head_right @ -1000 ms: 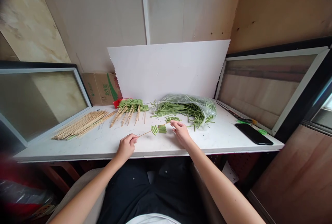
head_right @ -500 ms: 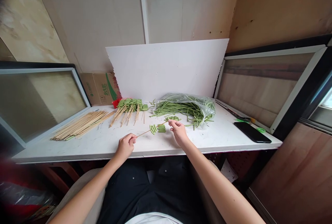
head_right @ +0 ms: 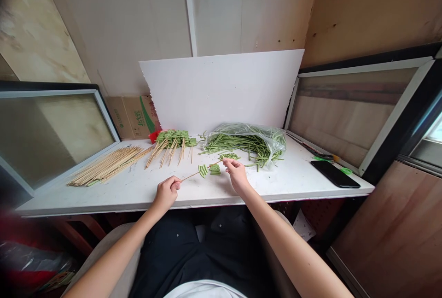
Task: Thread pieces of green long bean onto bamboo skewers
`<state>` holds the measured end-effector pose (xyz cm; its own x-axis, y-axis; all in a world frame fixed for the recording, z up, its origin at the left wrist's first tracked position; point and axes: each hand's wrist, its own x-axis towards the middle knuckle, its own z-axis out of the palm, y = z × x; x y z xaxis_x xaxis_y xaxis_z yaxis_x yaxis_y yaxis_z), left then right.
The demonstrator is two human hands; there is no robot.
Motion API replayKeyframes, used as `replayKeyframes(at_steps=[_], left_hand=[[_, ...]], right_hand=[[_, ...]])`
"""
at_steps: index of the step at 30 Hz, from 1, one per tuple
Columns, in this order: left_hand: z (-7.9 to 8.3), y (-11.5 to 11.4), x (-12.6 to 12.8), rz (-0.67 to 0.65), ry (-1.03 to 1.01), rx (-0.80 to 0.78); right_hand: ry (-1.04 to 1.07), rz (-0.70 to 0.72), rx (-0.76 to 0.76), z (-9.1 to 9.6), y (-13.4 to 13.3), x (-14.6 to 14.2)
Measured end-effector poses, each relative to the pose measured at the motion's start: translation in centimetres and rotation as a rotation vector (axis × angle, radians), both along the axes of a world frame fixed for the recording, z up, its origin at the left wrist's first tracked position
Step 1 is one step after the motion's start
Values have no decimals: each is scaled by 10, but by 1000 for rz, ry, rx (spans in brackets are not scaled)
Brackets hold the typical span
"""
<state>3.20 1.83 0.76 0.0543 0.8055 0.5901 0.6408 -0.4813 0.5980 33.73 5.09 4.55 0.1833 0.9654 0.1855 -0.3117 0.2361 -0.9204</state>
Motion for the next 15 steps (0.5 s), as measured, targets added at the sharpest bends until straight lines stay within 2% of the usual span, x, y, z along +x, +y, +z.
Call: replayKeyframes(at_steps=[10, 15], left_hand=[[1, 0, 0, -1, -9, 9], [-3, 1, 0, -45, 12, 20]], right_hand=[[-39, -23, 27, -3, 3, 1], [-146, 40, 81, -7, -6, -18]])
